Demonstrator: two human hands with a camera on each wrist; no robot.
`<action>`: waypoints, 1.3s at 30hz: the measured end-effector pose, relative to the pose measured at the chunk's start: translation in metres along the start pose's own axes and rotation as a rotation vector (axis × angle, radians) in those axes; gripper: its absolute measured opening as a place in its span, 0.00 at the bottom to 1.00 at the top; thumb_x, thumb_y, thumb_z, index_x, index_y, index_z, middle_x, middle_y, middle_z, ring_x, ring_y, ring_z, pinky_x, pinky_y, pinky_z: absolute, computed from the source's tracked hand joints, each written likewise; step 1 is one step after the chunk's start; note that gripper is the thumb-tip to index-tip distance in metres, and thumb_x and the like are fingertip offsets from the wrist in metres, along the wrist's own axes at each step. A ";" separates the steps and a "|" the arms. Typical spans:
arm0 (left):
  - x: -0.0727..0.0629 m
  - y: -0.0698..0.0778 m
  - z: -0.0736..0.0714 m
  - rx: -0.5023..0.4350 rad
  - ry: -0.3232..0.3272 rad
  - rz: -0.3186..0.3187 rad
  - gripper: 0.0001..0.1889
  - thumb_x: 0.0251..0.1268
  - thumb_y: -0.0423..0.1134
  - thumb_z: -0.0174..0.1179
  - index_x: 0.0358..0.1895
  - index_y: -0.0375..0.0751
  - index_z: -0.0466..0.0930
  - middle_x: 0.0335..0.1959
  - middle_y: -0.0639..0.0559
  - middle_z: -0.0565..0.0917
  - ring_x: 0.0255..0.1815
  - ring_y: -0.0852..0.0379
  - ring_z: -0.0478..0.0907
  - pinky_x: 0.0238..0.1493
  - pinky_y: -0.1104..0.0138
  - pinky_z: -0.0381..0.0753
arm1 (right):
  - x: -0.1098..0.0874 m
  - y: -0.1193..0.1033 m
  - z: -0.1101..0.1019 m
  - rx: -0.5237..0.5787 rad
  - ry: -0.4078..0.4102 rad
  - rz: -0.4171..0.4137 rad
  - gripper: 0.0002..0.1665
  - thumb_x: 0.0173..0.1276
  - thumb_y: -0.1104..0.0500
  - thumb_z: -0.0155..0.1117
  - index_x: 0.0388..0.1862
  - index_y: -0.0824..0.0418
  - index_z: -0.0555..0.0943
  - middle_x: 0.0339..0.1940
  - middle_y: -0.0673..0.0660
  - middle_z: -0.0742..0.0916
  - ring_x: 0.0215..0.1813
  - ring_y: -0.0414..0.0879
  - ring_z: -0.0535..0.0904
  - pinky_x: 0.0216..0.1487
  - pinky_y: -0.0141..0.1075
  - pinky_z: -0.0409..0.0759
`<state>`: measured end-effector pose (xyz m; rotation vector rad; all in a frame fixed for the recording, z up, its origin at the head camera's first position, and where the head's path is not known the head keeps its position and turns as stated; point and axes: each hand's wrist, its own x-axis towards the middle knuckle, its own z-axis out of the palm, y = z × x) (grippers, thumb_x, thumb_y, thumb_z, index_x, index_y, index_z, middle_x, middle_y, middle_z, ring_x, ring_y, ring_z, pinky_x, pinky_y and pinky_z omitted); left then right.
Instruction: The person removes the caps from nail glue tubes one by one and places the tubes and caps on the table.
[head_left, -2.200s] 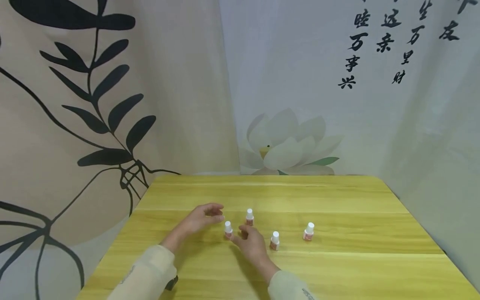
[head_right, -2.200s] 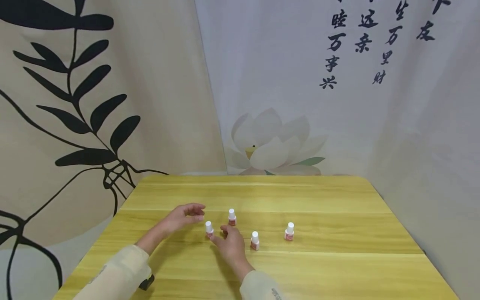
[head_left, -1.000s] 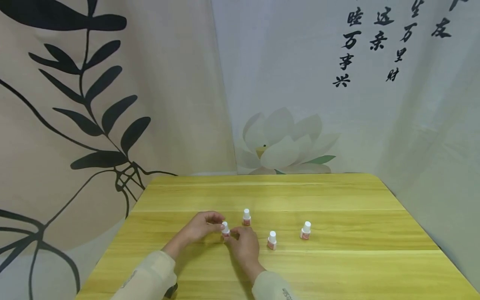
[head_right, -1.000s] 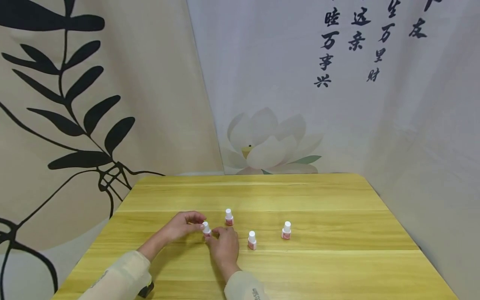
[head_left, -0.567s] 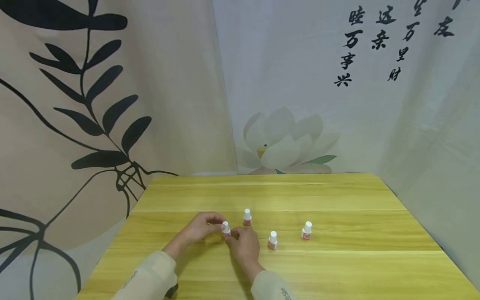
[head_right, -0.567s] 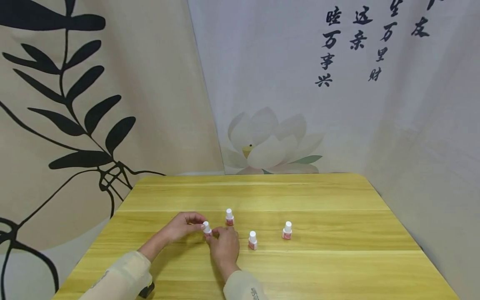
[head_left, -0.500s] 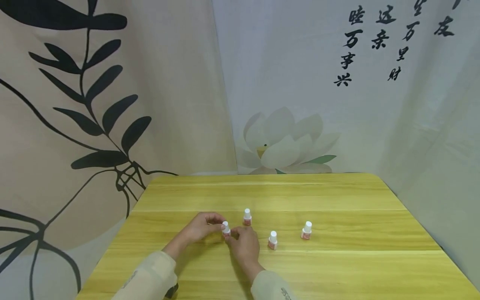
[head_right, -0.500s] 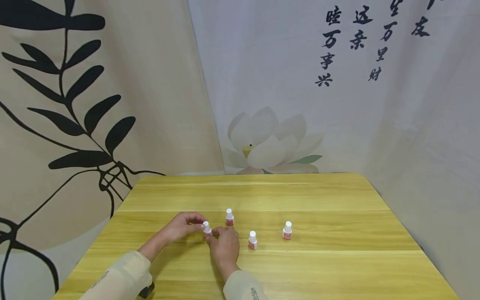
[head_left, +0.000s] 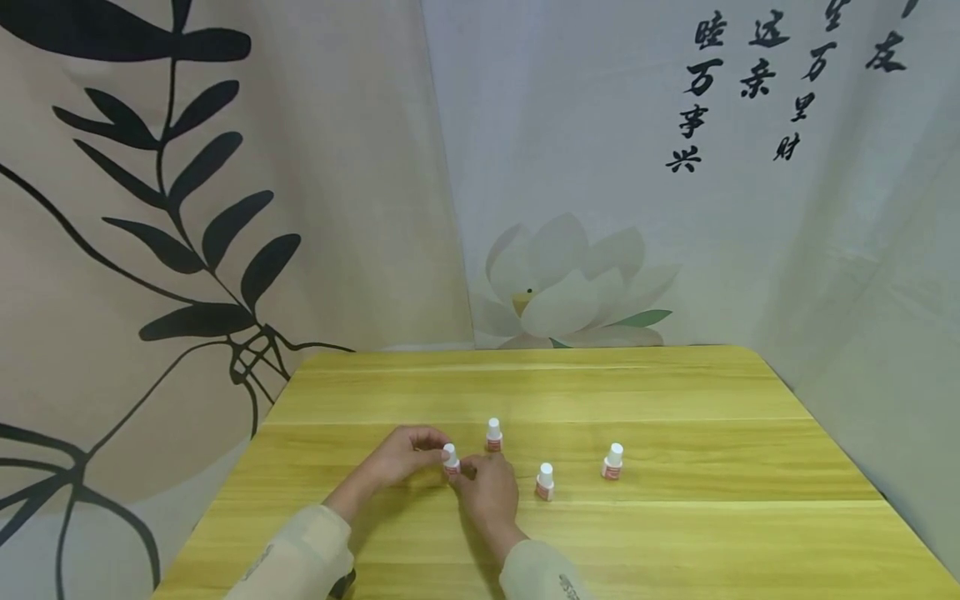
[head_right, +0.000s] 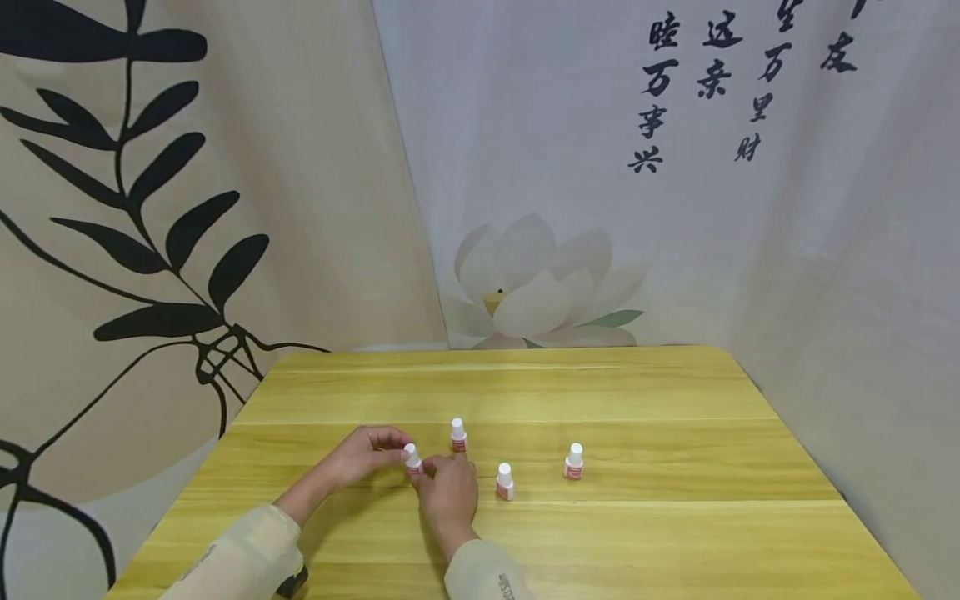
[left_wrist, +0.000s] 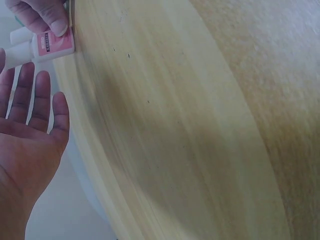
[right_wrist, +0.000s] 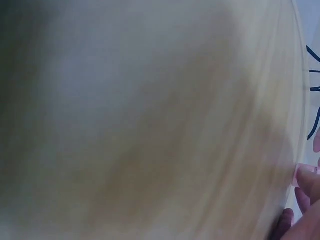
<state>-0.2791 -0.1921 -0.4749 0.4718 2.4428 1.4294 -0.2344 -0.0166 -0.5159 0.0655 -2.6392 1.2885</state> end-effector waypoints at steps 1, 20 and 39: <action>0.000 -0.001 0.000 0.001 0.000 0.005 0.15 0.67 0.44 0.65 0.51 0.40 0.83 0.47 0.52 0.84 0.52 0.50 0.78 0.56 0.45 0.74 | 0.000 0.000 0.000 -0.005 -0.003 0.000 0.08 0.55 0.54 0.78 0.32 0.55 0.89 0.34 0.53 0.83 0.38 0.47 0.76 0.38 0.44 0.75; 0.000 -0.003 0.004 -0.015 0.032 0.033 0.13 0.64 0.42 0.68 0.47 0.40 0.85 0.42 0.51 0.85 0.46 0.53 0.79 0.51 0.54 0.77 | -0.001 0.001 0.001 -0.032 -0.023 -0.011 0.09 0.58 0.53 0.76 0.34 0.56 0.89 0.37 0.54 0.84 0.44 0.52 0.77 0.46 0.51 0.76; 0.001 -0.007 0.002 -0.024 0.022 0.011 0.15 0.64 0.43 0.68 0.50 0.40 0.85 0.44 0.51 0.85 0.46 0.53 0.79 0.51 0.55 0.76 | 0.001 0.001 0.001 -0.078 -0.025 -0.036 0.07 0.58 0.53 0.76 0.33 0.53 0.90 0.37 0.55 0.86 0.43 0.53 0.79 0.43 0.50 0.77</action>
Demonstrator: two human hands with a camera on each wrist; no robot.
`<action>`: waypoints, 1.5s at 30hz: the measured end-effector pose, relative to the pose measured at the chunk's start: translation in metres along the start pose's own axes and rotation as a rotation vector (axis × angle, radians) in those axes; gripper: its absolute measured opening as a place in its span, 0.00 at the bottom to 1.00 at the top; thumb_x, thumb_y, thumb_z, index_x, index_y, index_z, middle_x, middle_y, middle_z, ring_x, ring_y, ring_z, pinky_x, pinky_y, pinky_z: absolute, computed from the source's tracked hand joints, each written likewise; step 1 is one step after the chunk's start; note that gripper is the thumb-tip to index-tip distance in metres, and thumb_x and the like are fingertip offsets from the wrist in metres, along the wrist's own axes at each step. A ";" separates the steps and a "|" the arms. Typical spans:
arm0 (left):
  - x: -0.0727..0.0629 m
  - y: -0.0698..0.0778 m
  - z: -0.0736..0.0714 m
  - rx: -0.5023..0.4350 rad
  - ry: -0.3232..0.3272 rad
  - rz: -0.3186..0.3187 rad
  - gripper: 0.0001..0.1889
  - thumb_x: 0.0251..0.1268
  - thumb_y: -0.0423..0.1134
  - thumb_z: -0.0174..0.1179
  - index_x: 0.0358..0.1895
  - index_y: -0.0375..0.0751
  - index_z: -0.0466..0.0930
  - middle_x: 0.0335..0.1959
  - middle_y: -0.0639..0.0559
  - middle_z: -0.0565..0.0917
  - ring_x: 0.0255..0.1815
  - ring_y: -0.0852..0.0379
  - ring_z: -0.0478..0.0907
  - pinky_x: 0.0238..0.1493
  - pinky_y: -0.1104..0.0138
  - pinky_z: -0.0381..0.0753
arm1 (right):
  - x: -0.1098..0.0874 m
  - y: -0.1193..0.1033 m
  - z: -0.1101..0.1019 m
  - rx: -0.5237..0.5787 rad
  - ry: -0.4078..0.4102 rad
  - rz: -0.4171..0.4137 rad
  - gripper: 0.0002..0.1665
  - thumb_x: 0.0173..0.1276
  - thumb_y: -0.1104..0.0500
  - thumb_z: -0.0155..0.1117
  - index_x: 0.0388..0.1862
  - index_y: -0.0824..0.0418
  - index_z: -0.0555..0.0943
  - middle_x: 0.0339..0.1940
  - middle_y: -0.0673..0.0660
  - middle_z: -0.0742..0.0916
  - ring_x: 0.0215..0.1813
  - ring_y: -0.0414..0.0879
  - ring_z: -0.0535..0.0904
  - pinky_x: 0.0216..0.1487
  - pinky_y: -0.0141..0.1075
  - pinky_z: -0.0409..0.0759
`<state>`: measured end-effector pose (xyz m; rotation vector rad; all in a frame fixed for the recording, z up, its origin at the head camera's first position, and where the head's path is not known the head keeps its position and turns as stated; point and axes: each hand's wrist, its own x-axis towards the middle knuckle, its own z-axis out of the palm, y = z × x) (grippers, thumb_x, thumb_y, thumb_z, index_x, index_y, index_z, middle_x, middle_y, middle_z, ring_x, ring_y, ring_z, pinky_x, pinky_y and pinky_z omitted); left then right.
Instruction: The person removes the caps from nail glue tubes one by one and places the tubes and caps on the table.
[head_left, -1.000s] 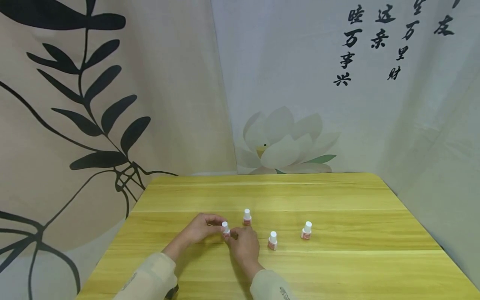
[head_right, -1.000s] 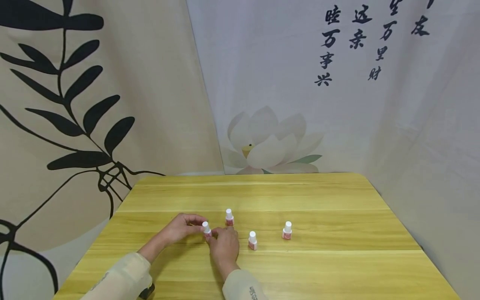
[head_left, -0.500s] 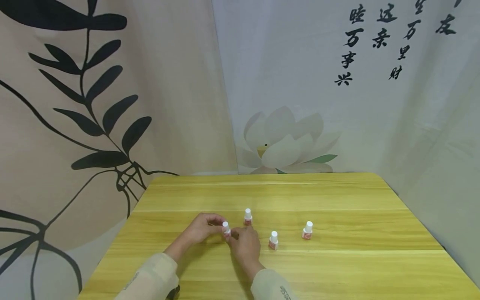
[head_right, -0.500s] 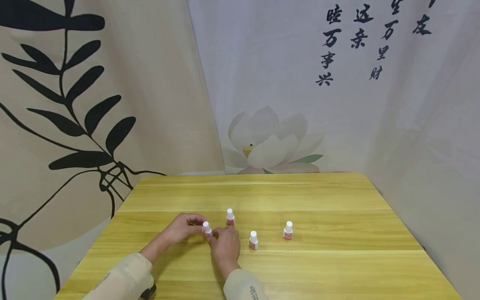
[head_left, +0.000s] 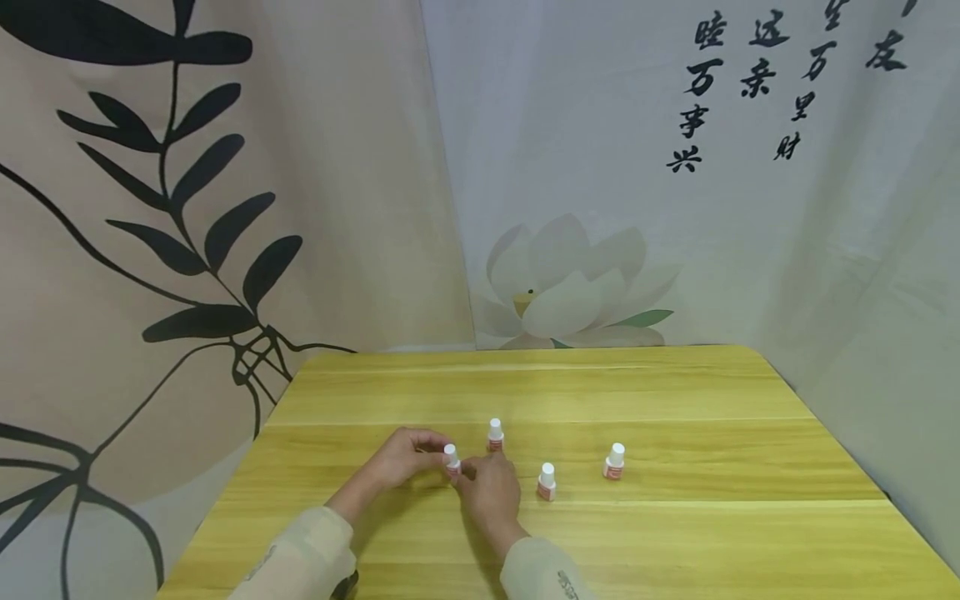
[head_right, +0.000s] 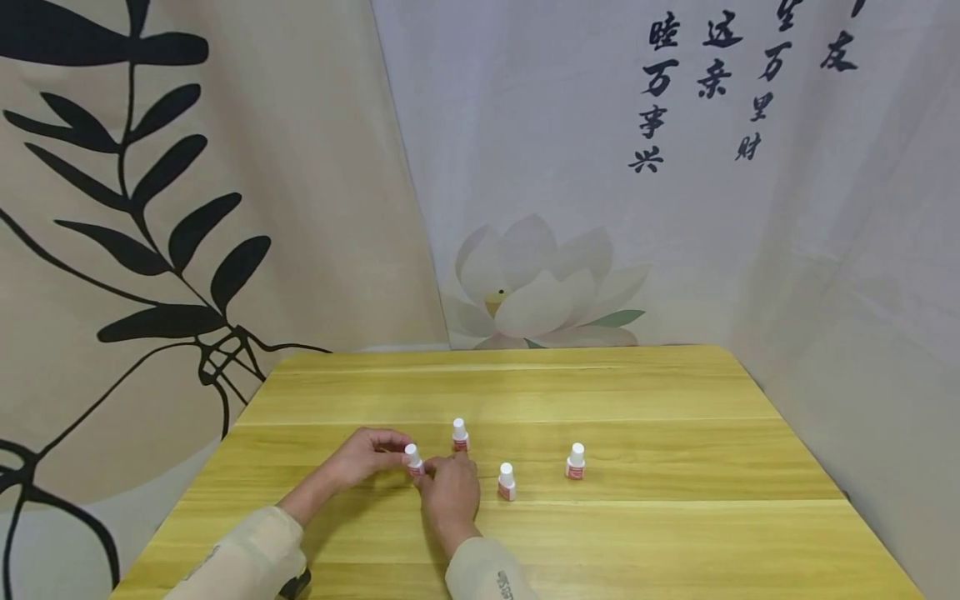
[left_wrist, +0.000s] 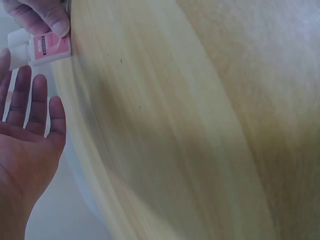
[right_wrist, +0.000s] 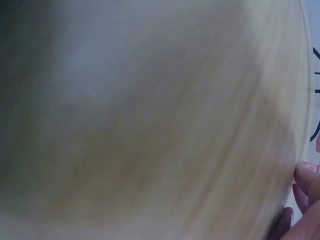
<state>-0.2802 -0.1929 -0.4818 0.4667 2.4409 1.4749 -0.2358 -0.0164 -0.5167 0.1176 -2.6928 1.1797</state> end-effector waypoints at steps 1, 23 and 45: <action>0.000 -0.001 0.000 0.004 0.003 0.001 0.15 0.64 0.44 0.68 0.49 0.40 0.85 0.44 0.52 0.85 0.46 0.53 0.79 0.51 0.55 0.76 | 0.000 0.000 0.000 -0.005 0.005 -0.003 0.07 0.58 0.52 0.76 0.32 0.53 0.91 0.37 0.55 0.85 0.42 0.53 0.79 0.43 0.50 0.78; 0.001 -0.003 0.000 0.008 -0.004 0.008 0.20 0.64 0.43 0.68 0.54 0.33 0.83 0.43 0.51 0.85 0.45 0.52 0.79 0.47 0.59 0.78 | 0.000 -0.002 -0.003 -0.013 -0.038 0.012 0.06 0.59 0.52 0.75 0.34 0.52 0.90 0.37 0.54 0.84 0.43 0.52 0.77 0.43 0.48 0.76; 0.002 -0.007 0.003 -0.017 0.032 -0.028 0.14 0.61 0.47 0.70 0.45 0.43 0.85 0.41 0.52 0.84 0.43 0.52 0.79 0.47 0.55 0.77 | 0.000 0.000 0.000 -0.036 -0.031 0.003 0.07 0.59 0.52 0.75 0.35 0.52 0.90 0.38 0.55 0.84 0.43 0.52 0.77 0.41 0.48 0.76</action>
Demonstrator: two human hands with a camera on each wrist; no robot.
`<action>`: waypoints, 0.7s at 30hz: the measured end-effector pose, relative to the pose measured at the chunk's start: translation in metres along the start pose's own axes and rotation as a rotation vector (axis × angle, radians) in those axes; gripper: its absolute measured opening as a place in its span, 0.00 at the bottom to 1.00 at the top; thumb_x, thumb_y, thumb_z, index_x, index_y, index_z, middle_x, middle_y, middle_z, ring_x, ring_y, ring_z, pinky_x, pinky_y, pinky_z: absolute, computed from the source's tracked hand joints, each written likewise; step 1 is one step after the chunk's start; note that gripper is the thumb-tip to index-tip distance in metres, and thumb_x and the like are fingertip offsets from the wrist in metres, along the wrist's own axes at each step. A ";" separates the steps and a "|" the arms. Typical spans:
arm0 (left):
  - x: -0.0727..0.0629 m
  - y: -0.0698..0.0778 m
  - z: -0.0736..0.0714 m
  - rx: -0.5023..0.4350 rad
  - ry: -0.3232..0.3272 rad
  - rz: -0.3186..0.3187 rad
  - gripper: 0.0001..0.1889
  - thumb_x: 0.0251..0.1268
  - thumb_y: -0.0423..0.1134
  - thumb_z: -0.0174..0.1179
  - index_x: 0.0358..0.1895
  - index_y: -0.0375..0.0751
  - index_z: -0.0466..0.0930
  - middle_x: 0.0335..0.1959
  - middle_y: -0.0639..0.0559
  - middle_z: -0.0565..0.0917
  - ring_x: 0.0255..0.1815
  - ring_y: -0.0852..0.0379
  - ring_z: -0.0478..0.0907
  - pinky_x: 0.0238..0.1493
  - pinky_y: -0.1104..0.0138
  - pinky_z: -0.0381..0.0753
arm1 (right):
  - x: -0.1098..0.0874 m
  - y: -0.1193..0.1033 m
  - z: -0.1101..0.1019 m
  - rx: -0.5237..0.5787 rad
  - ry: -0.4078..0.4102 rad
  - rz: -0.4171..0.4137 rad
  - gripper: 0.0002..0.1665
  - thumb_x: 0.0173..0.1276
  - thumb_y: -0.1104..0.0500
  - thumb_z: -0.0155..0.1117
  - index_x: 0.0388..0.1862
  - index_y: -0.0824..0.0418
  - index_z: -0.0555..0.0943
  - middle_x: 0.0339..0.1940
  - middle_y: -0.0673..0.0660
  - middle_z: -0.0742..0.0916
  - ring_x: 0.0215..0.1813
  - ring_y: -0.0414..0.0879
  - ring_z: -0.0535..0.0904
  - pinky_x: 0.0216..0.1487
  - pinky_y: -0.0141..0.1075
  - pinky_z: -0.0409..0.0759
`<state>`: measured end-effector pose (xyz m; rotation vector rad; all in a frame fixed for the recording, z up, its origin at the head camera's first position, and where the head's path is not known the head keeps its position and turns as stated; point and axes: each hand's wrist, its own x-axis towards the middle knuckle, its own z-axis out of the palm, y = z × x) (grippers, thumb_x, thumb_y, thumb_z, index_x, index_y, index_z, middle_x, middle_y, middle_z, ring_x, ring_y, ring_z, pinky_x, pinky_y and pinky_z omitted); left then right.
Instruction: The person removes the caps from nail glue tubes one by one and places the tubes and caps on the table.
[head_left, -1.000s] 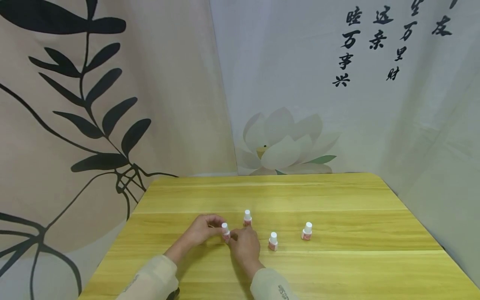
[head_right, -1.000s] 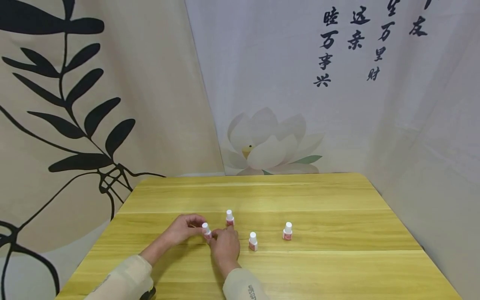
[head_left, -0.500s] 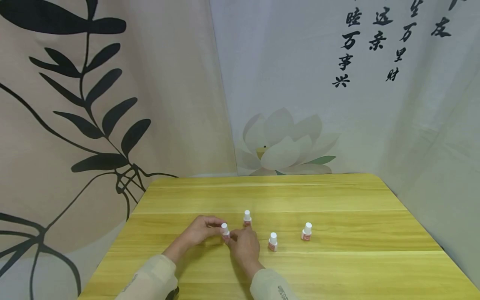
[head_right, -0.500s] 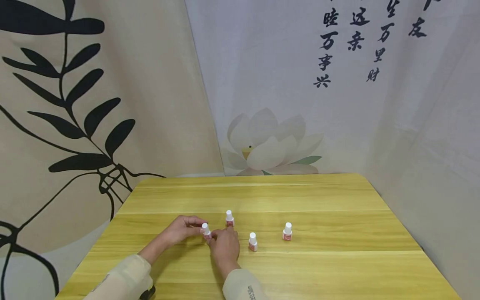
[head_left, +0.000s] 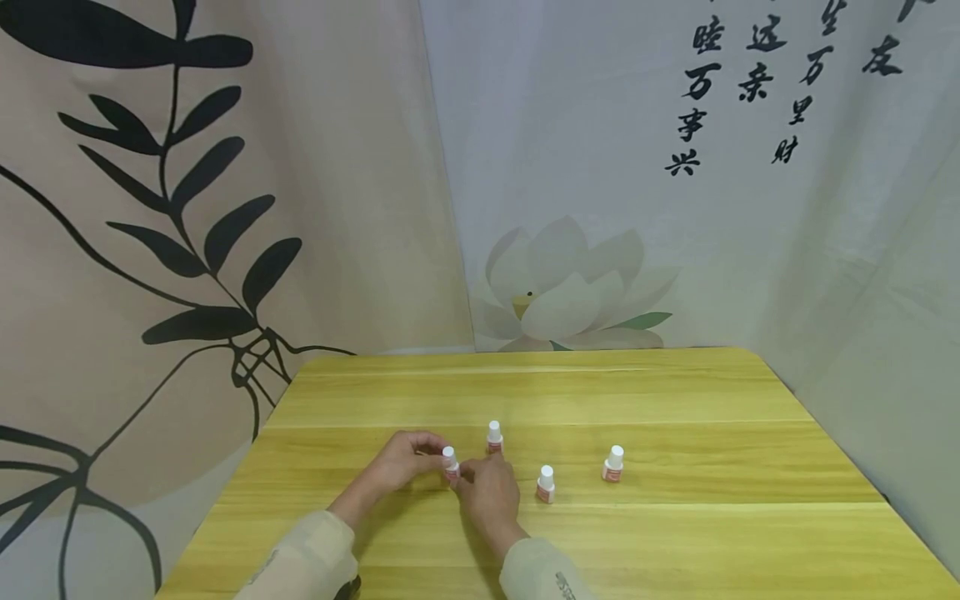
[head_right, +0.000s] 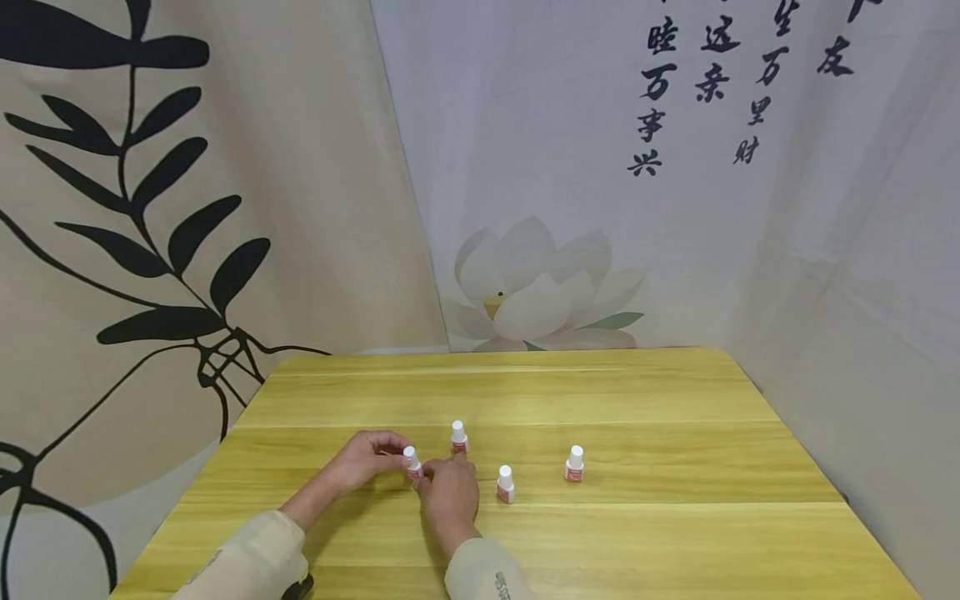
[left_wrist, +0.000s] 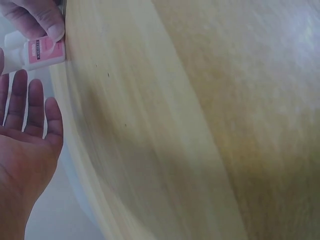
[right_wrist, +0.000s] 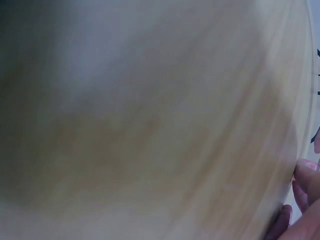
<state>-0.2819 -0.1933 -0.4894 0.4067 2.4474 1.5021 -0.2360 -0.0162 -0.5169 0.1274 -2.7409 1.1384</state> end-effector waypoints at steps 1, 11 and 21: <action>0.000 0.000 0.000 0.001 0.003 0.001 0.14 0.61 0.47 0.70 0.44 0.43 0.85 0.40 0.51 0.84 0.43 0.52 0.79 0.46 0.56 0.77 | 0.000 0.000 0.000 -0.006 0.000 -0.003 0.07 0.59 0.52 0.75 0.35 0.52 0.90 0.38 0.55 0.84 0.43 0.52 0.77 0.41 0.48 0.76; -0.003 0.004 -0.004 -0.027 -0.024 0.012 0.19 0.63 0.43 0.69 0.53 0.37 0.83 0.45 0.49 0.84 0.49 0.51 0.79 0.51 0.54 0.79 | 0.000 -0.001 0.000 -0.005 0.000 0.001 0.08 0.59 0.51 0.75 0.35 0.52 0.90 0.37 0.55 0.83 0.43 0.53 0.77 0.42 0.49 0.76; -0.003 0.001 -0.005 -0.090 -0.047 0.041 0.16 0.67 0.39 0.65 0.54 0.35 0.83 0.48 0.44 0.85 0.50 0.50 0.80 0.54 0.53 0.79 | -0.001 -0.002 -0.001 0.005 -0.007 -0.004 0.07 0.60 0.52 0.75 0.34 0.53 0.90 0.38 0.57 0.83 0.43 0.53 0.77 0.43 0.50 0.76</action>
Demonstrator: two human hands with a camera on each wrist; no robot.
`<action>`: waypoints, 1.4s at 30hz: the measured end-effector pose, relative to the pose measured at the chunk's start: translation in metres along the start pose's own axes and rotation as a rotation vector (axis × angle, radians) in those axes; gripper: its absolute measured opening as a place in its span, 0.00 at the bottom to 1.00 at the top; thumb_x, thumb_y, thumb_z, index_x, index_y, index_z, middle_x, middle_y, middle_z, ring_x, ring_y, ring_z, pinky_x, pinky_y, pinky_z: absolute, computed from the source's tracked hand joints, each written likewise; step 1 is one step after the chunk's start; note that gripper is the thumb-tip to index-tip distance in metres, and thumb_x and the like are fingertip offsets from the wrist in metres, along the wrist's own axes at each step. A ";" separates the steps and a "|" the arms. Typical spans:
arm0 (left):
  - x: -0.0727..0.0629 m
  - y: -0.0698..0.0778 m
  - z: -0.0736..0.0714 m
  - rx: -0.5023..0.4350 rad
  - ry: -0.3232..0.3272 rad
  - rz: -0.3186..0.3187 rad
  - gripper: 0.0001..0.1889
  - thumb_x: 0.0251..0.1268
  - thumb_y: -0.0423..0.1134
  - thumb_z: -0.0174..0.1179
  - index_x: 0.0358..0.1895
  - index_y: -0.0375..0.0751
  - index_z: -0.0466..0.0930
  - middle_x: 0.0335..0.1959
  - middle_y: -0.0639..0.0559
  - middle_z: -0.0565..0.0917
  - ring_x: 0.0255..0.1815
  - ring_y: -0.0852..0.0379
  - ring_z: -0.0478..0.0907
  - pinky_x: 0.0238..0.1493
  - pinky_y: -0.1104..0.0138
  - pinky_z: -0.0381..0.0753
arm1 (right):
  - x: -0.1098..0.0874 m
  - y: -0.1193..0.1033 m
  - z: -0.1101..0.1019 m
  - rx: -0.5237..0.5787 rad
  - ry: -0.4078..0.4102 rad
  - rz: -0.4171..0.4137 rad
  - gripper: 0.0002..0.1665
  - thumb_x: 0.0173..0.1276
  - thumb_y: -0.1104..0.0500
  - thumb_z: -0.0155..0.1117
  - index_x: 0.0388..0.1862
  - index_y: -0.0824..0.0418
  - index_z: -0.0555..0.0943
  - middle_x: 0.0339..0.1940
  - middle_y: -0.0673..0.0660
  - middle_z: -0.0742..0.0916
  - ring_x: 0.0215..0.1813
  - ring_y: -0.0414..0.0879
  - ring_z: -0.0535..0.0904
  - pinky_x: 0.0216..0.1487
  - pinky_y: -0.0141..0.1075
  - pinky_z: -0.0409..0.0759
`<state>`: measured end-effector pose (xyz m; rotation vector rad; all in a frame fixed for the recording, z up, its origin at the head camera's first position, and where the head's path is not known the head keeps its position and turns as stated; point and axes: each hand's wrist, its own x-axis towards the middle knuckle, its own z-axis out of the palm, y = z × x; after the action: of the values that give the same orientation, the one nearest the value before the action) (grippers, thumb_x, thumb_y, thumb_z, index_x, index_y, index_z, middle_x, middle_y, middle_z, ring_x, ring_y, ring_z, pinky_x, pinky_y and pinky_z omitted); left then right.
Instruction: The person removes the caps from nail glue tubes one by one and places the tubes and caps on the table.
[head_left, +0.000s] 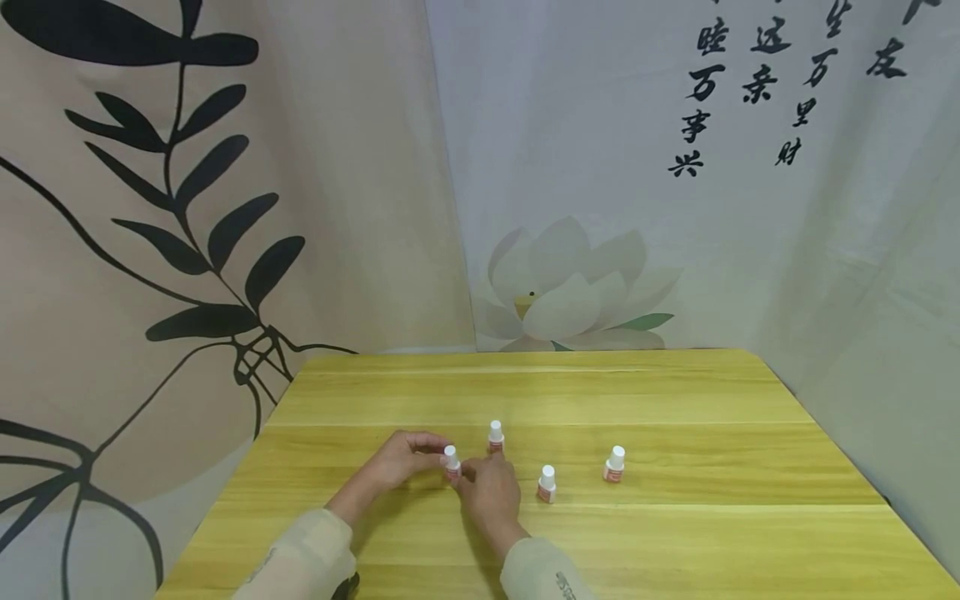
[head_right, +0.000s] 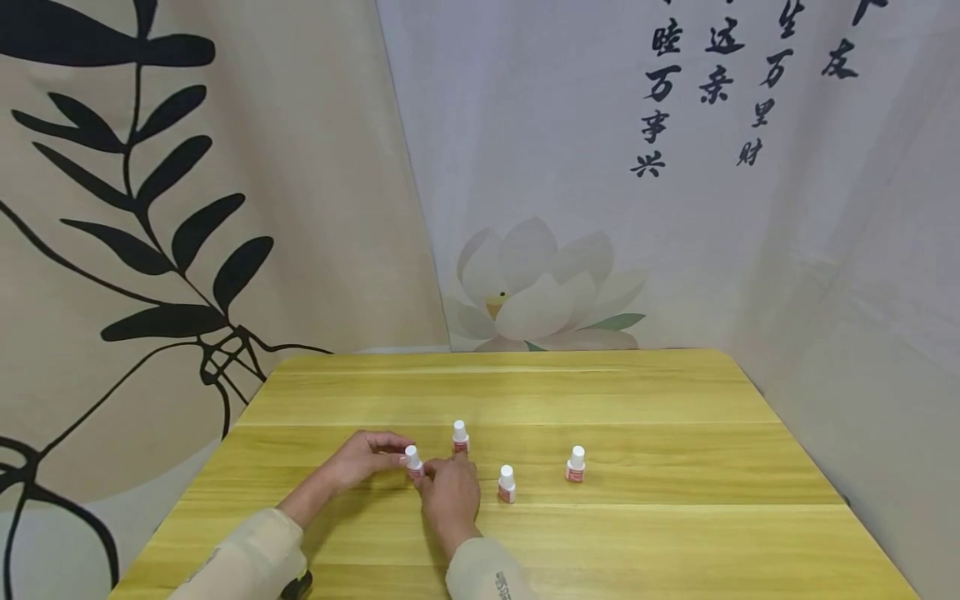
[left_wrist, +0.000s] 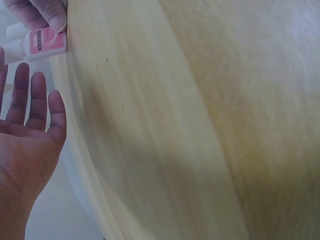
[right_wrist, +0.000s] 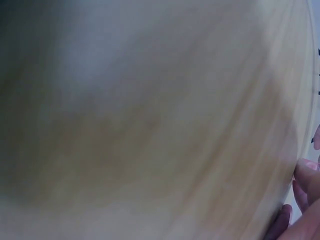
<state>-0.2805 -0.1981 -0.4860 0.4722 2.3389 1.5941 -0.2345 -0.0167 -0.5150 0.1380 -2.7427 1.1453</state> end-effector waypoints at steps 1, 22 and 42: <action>0.000 0.000 0.000 -0.006 -0.003 0.000 0.16 0.67 0.39 0.65 0.53 0.34 0.83 0.48 0.44 0.85 0.50 0.49 0.80 0.54 0.53 0.79 | 0.000 0.000 -0.001 0.002 0.002 -0.003 0.07 0.59 0.52 0.75 0.34 0.53 0.90 0.37 0.57 0.83 0.43 0.53 0.77 0.43 0.50 0.76; 0.003 0.003 0.003 0.030 0.014 -0.037 0.21 0.64 0.41 0.68 0.56 0.32 0.80 0.48 0.49 0.84 0.51 0.50 0.78 0.55 0.52 0.77 | 0.000 -0.001 -0.002 0.003 0.010 0.001 0.07 0.59 0.51 0.75 0.33 0.53 0.90 0.36 0.56 0.83 0.42 0.53 0.77 0.43 0.50 0.76; 0.003 -0.002 0.003 0.048 0.003 -0.031 0.16 0.64 0.44 0.68 0.49 0.37 0.83 0.44 0.50 0.84 0.49 0.51 0.77 0.56 0.49 0.73 | 0.001 0.002 0.002 -0.018 0.021 -0.022 0.08 0.60 0.50 0.74 0.34 0.52 0.90 0.35 0.53 0.83 0.41 0.51 0.76 0.41 0.47 0.76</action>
<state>-0.2822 -0.1954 -0.4893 0.4421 2.3794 1.5287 -0.2360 -0.0167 -0.5181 0.1535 -2.7256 1.1101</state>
